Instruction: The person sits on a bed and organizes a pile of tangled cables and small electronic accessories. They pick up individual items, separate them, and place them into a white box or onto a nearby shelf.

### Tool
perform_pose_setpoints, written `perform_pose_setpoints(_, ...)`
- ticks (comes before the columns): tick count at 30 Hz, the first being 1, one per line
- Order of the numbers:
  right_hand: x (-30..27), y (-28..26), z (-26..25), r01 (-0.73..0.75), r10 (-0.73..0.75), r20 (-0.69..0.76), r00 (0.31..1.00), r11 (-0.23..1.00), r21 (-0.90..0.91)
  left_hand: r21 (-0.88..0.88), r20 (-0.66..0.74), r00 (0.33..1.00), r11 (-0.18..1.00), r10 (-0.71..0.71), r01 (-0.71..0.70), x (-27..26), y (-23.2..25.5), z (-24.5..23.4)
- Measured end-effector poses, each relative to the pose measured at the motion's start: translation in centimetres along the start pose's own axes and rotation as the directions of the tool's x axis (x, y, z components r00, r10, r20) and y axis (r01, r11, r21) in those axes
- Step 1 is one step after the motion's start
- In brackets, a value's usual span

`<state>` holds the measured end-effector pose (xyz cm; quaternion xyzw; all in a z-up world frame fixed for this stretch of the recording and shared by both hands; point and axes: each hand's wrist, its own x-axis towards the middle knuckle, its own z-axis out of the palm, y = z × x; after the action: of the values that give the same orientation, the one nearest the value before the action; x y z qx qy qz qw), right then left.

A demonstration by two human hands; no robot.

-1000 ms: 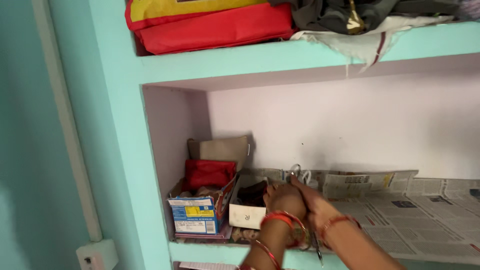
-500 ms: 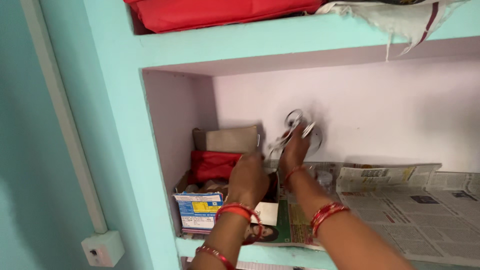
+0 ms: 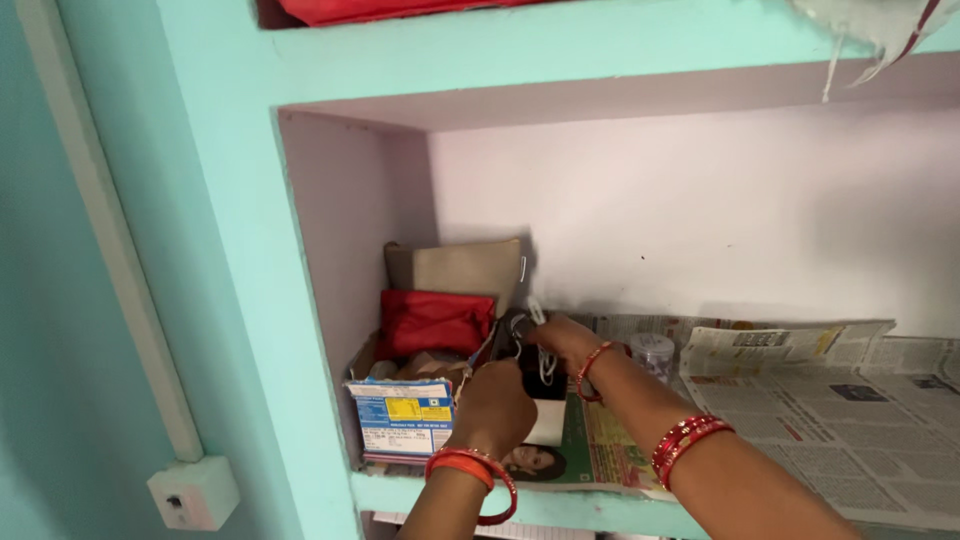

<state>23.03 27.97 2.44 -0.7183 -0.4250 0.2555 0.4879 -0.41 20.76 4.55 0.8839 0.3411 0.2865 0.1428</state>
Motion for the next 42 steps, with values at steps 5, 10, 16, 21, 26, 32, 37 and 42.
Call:
perform_pose_setpoints(5, -0.4, -2.1, -0.7, 0.218, -0.309, -0.013, 0.951, 0.697, -0.683, 0.189, 0.153, 0.988, 0.982, -0.014, -0.015, -0.3, 1.2, 0.1)
perform_pose_setpoints(10, 4.2, 0.3, -1.7, 0.435, -0.457, 0.174, 0.872, 0.563, -0.703, 0.175, 0.072, 0.99, 0.976, 0.12, -0.131, 2.4, 0.3, 1.9)
perform_pose_setpoints(16, 0.9, 1.1, -0.2, 0.337, -0.479, 0.176, 0.86, 0.274, -0.901, 0.193, -0.005, 0.995, 0.976, 0.099, -0.097, 2.0, -0.1, 3.1)
perform_pose_setpoints(21, -14.0, -0.4, -1.7, 0.523, -0.709, -0.193, 0.679, 0.651, -0.55, 0.235, -0.442, 0.762, 0.881, 0.473, -0.41, -2.9, 0.7, 3.9)
perform_pose_setpoints(26, -26.5, 6.4, 0.7, 0.841, -0.832, -0.245, 0.498, 0.532, -0.099, 0.125, -0.57, 0.6, 0.781, 0.561, -0.611, -11.1, -0.3, 8.4)
perform_pose_setpoints(32, -35.1, 26.0, 6.5, 0.675, -0.639, -0.228, 0.735, 0.723, 0.148, -0.124, -0.194, 0.88, 0.879, 0.433, -0.46, -22.8, -3.2, 21.1)
perform_pose_setpoints(37, -36.0, 50.5, 10.0, 0.032, -0.046, 0.117, 0.992, 0.992, 0.122, -0.187, 0.271, 0.934, 0.965, 0.232, -0.185, -32.4, -8.8, 37.1)
perform_pose_setpoints(42, -37.0, 71.5, 13.2, 0.083, 0.013, 0.228, 0.974, 0.911, -0.405, -0.016, 0.598, 0.801, 0.999, -0.016, 0.032, -40.4, -13.2, 47.7)
